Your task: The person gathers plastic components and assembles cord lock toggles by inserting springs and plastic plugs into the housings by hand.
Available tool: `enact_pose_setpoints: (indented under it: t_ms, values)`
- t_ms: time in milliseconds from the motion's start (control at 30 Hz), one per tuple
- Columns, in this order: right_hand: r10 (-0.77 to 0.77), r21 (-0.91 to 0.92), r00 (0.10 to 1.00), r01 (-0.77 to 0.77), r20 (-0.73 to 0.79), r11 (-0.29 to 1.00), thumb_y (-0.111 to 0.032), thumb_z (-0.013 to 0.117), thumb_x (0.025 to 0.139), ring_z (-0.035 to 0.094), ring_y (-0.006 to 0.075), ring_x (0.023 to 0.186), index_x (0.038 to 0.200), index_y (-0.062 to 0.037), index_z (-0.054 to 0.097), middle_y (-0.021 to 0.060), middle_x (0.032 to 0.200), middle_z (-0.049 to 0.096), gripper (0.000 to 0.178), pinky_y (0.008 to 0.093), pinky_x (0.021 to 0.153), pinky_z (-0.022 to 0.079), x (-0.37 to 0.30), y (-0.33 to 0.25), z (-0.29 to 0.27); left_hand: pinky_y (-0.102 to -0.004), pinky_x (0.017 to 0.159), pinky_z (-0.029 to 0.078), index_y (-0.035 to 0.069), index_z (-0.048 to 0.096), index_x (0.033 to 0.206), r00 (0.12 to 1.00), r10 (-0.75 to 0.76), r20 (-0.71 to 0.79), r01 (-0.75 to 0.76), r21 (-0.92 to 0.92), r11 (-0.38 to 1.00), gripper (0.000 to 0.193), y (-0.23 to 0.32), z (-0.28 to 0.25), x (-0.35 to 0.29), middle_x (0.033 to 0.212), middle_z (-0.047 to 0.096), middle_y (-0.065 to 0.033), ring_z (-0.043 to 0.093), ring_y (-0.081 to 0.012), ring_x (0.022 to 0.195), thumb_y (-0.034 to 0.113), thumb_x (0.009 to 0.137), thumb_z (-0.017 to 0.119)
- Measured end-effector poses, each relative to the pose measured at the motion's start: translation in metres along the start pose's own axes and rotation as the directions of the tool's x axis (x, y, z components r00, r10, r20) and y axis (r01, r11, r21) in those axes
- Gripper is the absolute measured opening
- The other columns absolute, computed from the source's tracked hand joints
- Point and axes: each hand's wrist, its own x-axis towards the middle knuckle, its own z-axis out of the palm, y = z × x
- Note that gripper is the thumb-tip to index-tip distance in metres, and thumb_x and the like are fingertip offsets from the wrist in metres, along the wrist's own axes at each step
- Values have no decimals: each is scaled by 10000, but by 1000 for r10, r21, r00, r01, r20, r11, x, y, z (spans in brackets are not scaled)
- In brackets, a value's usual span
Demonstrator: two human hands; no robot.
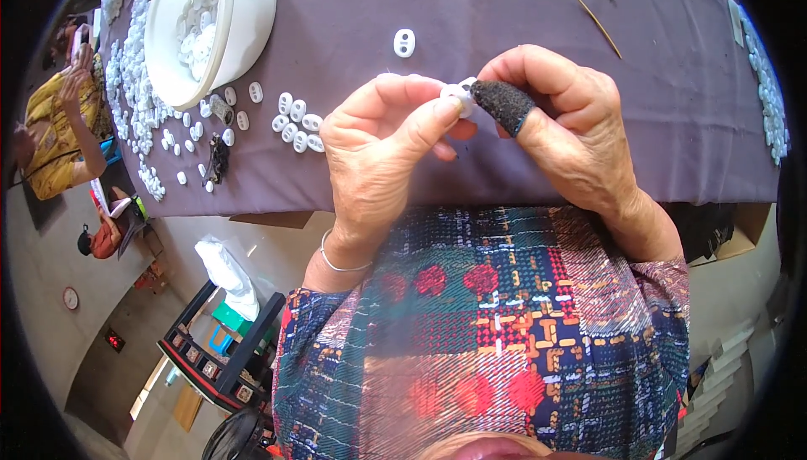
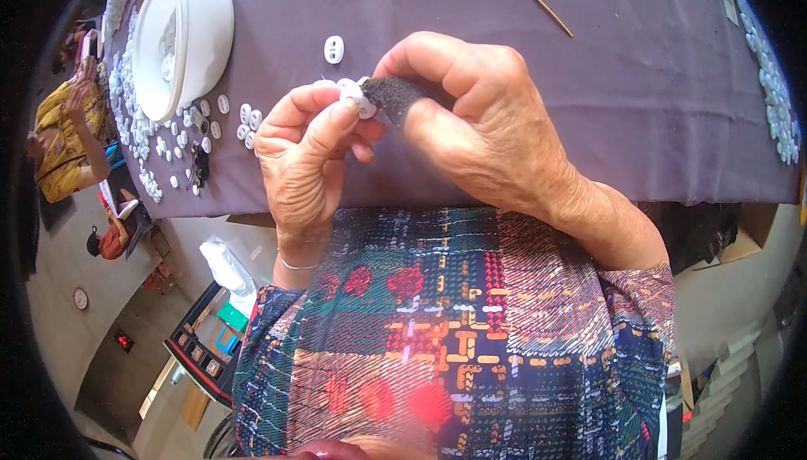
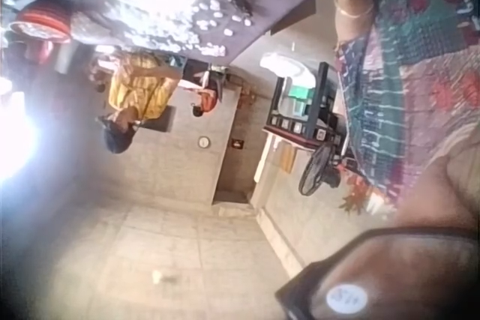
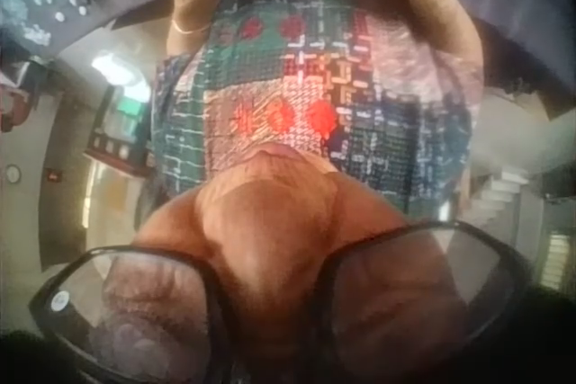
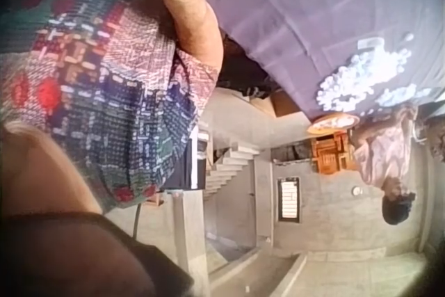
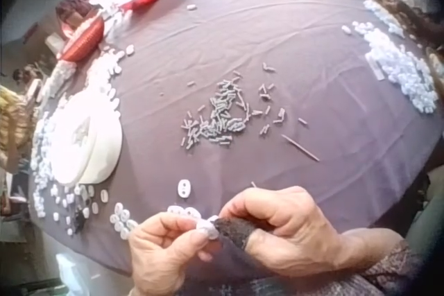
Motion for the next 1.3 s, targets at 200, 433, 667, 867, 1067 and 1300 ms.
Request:
enact_pose_setpoints:
  t_ms: [200, 433, 667, 867, 1067, 1300]
  values:
    - [-2, -20, 1000, 2, -1, 1000, 3, 525, 808, 521, 50, 624, 885, 26, 583, 10, 710, 567, 100, 182, 555, 421, 1, 0, -1, -214, 550, 488, -9, 604, 881, 999, 1, -40, 0, 16, 1000, 111, 0, 4, 1, 814, 653, -103, 639, -160, 661, 24, 787, 652]
    - [-20, -18, 1000, 20, 0, 1000, -10, 533, 805, 508, 43, 587, 863, 16, 592, 0, 676, 554, 87, 178, 518, 406, 2, 4, -2, -213, 549, 490, -10, 608, 863, 998, 43, -47, -43, 4, 999, 98, -2, 5, -1, 797, 649, -96, 622, -133, 629, 9, 781, 657]
    - [19, 28, 1000, -20, 10, 999, -36, 538, 811, 479, 29, 553, 856, 10, 596, -14, 626, 521, 87, 169, 474, 364, 2, 4, -1, -213, 549, 493, -10, 606, 871, 996, 85, -31, -84, 13, 996, 95, -5, 3, -1, 799, 642, -87, 612, -120, 624, 11, 790, 650]
    - [22, 8, 1000, -22, 21, 1000, -32, 536, 809, 472, 29, 545, 853, 10, 598, -16, 621, 518, 88, 173, 471, 360, 3, 5, -1, -209, 563, 502, -15, 603, 876, 996, 87, -23, -86, 33, 996, 100, -6, 2, 0, 810, 641, -90, 612, -118, 629, 13, 792, 649]
    - [66, 6, 998, -66, 13, 998, -16, 522, 803, 491, 43, 550, 854, 12, 598, -2, 621, 530, 96, 182, 482, 375, 4, 1, 0, -224, 567, 504, -27, 593, 891, 996, 88, -29, -85, 78, 993, 107, -5, 5, 2, 809, 644, -117, 613, -138, 628, 9, 799, 632]
    - [-187, -117, 982, 187, 12, 975, 37, 532, 735, 538, 93, 576, 885, 17, 584, 50, 718, 572, 161, 215, 515, 419, 5, 11, 2, -229, 600, 512, -27, 578, 886, 998, 55, 30, -52, -90, 995, 112, -5, 5, 5, 818, 643, -115, 629, -149, 671, 24, 804, 635]
